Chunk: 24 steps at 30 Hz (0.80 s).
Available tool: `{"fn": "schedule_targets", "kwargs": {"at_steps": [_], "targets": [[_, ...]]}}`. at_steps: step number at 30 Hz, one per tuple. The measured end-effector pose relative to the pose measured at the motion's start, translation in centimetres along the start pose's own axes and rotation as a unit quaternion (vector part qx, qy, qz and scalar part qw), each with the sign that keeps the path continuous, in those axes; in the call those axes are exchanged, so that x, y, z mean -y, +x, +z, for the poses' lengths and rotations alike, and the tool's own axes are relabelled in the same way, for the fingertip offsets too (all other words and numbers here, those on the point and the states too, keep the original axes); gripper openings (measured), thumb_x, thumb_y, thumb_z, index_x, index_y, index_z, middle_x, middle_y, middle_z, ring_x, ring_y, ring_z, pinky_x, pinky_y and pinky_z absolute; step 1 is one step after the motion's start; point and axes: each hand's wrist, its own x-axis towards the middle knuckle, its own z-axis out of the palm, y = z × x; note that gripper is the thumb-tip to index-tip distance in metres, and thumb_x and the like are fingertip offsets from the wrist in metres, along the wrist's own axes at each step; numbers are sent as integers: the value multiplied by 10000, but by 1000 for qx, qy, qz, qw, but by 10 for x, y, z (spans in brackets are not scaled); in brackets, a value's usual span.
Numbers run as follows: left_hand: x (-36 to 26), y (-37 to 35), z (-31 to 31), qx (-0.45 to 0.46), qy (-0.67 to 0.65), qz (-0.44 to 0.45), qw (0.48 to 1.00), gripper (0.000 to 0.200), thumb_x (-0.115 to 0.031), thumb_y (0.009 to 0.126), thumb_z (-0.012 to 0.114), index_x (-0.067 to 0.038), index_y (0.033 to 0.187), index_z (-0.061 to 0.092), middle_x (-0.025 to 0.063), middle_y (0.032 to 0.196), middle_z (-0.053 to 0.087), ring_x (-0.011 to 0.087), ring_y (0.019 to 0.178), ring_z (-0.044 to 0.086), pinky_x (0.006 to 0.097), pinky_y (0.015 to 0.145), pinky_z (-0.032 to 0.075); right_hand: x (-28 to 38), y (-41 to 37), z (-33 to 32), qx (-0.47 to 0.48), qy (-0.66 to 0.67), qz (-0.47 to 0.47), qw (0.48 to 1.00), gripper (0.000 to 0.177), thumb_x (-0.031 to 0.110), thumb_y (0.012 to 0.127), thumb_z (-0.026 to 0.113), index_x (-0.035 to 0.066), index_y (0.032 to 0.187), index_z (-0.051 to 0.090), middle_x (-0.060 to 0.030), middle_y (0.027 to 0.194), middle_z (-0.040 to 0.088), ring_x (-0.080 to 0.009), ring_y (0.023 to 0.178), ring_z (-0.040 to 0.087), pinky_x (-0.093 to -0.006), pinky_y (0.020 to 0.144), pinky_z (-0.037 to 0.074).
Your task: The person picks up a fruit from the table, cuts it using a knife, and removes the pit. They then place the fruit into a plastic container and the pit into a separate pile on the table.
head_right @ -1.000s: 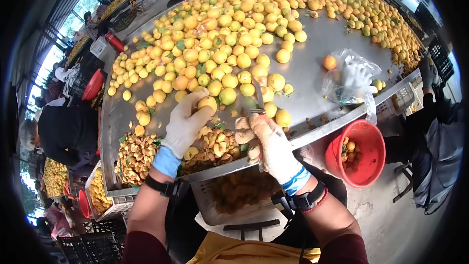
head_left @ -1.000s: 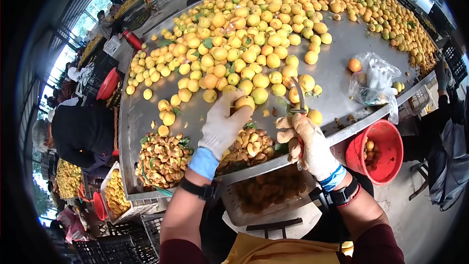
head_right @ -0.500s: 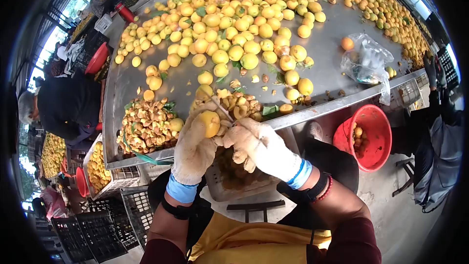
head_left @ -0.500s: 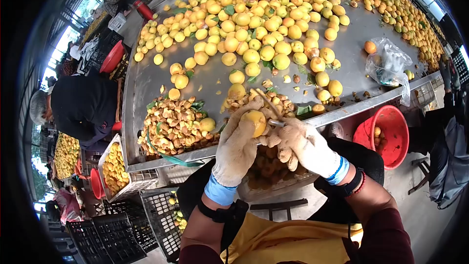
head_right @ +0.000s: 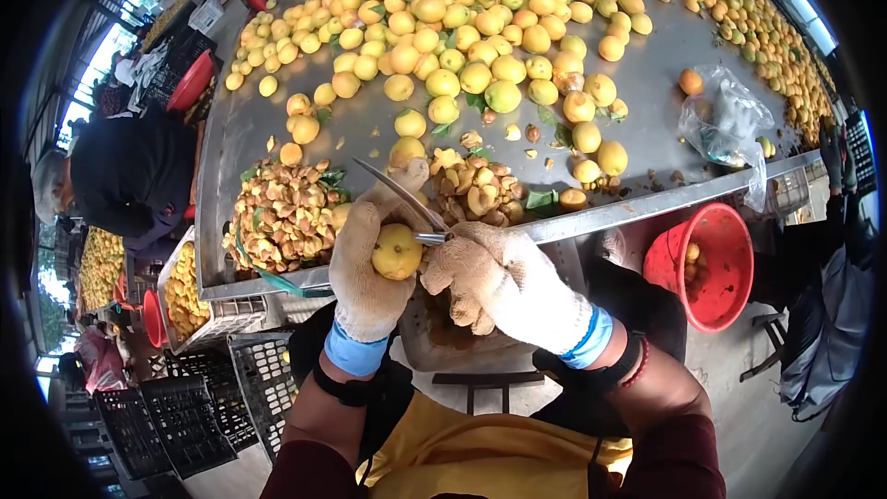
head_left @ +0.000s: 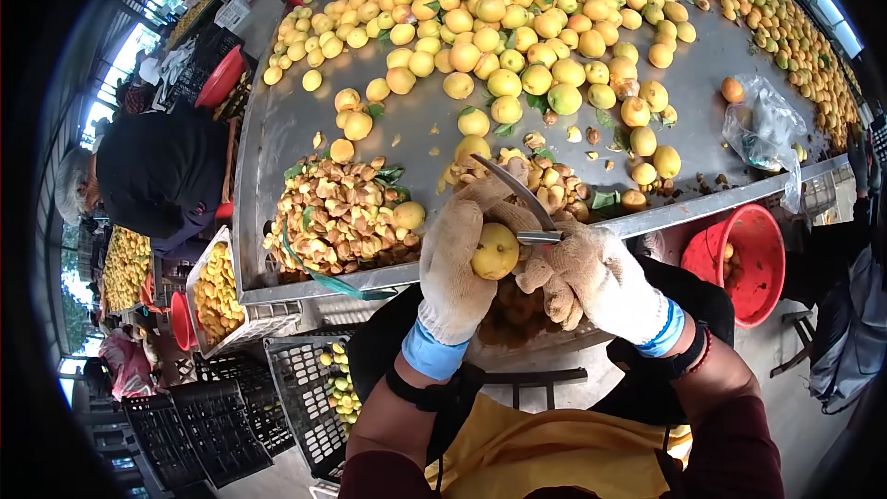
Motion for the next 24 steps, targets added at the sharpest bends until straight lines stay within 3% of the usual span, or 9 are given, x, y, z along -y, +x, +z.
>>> {"fn": "schedule_targets", "kwargs": {"at_steps": [2,4,5,8,9,10,19,22,24], "targets": [[-6,2,-1,18,-118,-6,993,553,-395,1128,348,33,1435,518,123,1312,651,201,1086,645,372,924,557,5,-3,4,-12,-14,75,997,328,230,1039,576,-11,1254,635,-77,987,718,-124,764,674,-258,665,556],[-13,4,-5,19,88,70,993,507,-332,1133,346,51,1413,526,136,1319,653,185,1057,649,350,897,564,12,1,8,6,-78,20,997,314,248,1033,580,-12,1190,659,-89,924,714,-132,744,678,-264,649,554],[-17,3,-5,17,89,68,994,507,-332,1133,346,51,1413,526,136,1319,653,185,1057,649,350,897,564,15,2,11,22,-142,-37,989,313,267,1028,584,-13,1126,683,-100,862,710,-140,724,681,-271,634,552],[-23,-1,1,32,-58,20,998,465,-271,1136,332,63,1384,539,144,1314,658,179,997,659,325,873,564,37,-1,26,5,-79,97,992,333,310,1013,602,-8,1028,699,-109,747,683,-173,666,697,-296,607,548],[-23,-2,3,16,-202,-14,979,448,-250,1134,332,66,1369,546,152,1313,659,172,958,663,315,853,564,31,0,27,-10,-165,-3,986,332,320,1008,614,-3,1023,690,-108,716,673,-196,632,710,-315,605,550],[-24,-3,4,-2,-342,-47,939,431,-229,1132,332,68,1354,552,160,1311,660,165,920,667,305,833,564,28,0,28,-9,-166,-2,986,332,320,1008,614,-3,1023,690,-108,716,673,-196,632,710,-315,605,550],[-44,-4,-8,-20,-239,-74,968,389,-216,1097,428,83,1242,628,148,1100,730,195,880,682,323,818,559,27,4,35,28,-225,-16,974,362,365,1037,581,17,1057,678,-96,731,687,-177,666,731,-313,618,555],[-20,-8,-3,-95,-151,-58,982,369,-216,1091,459,76,1223,642,129,1061,722,178,870,673,317,808,557,17,11,34,51,-98,56,992,381,385,1056,557,25,1049,684,-68,748,693,-186,673,723,-319,621,559],[-20,-1,-16,-43,-124,-26,991,364,-207,1085,463,74,1230,643,121,1048,719,171,871,669,310,811,552,17,15,33,73,36,180,980,381,390,1070,542,36,1154,653,-68,868,714,-188,731,715,-320,669,566]]}}
